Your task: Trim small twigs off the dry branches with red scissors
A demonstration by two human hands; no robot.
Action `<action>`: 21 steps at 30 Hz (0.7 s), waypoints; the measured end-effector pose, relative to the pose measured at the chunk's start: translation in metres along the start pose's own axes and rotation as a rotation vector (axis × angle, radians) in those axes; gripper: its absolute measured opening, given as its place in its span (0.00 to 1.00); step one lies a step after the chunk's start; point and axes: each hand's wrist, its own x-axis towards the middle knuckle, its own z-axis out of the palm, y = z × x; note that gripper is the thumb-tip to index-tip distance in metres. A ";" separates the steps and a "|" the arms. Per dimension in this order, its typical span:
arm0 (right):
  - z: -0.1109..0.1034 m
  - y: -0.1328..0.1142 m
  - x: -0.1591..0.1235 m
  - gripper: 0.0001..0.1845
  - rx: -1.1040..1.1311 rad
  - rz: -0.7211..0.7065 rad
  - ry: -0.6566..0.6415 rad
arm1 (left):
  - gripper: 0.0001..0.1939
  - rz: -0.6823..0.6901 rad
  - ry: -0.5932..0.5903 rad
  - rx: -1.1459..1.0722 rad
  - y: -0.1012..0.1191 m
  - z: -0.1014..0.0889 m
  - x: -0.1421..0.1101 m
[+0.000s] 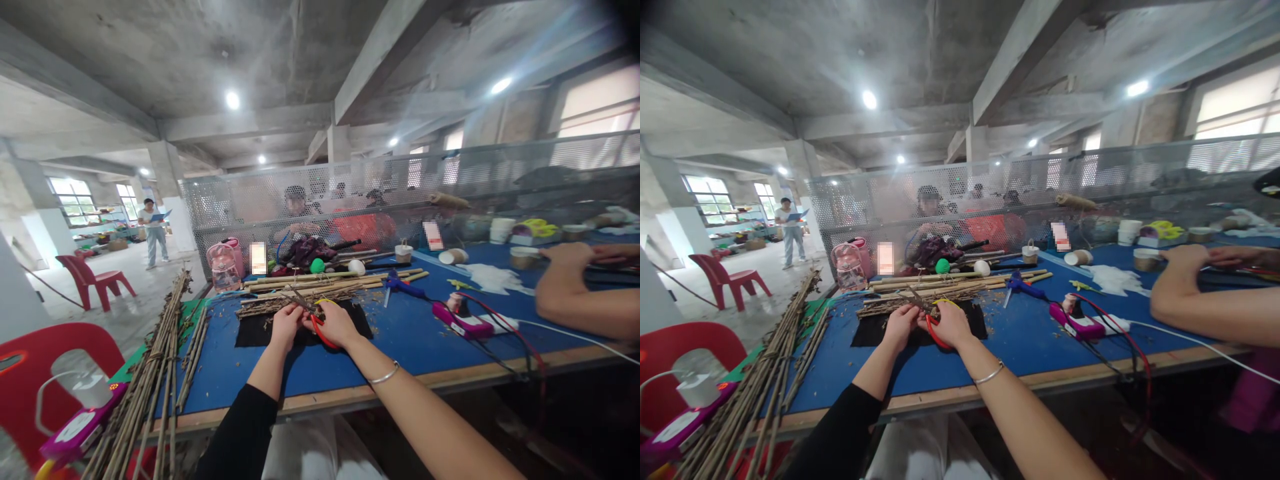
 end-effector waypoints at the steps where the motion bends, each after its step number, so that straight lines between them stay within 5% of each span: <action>1: 0.000 0.000 0.000 0.23 0.004 0.002 -0.002 | 0.15 0.004 0.002 0.009 0.000 0.000 0.000; 21: 0.002 0.001 0.000 0.22 0.020 -0.026 0.026 | 0.12 -0.046 0.004 -0.114 -0.001 0.003 0.001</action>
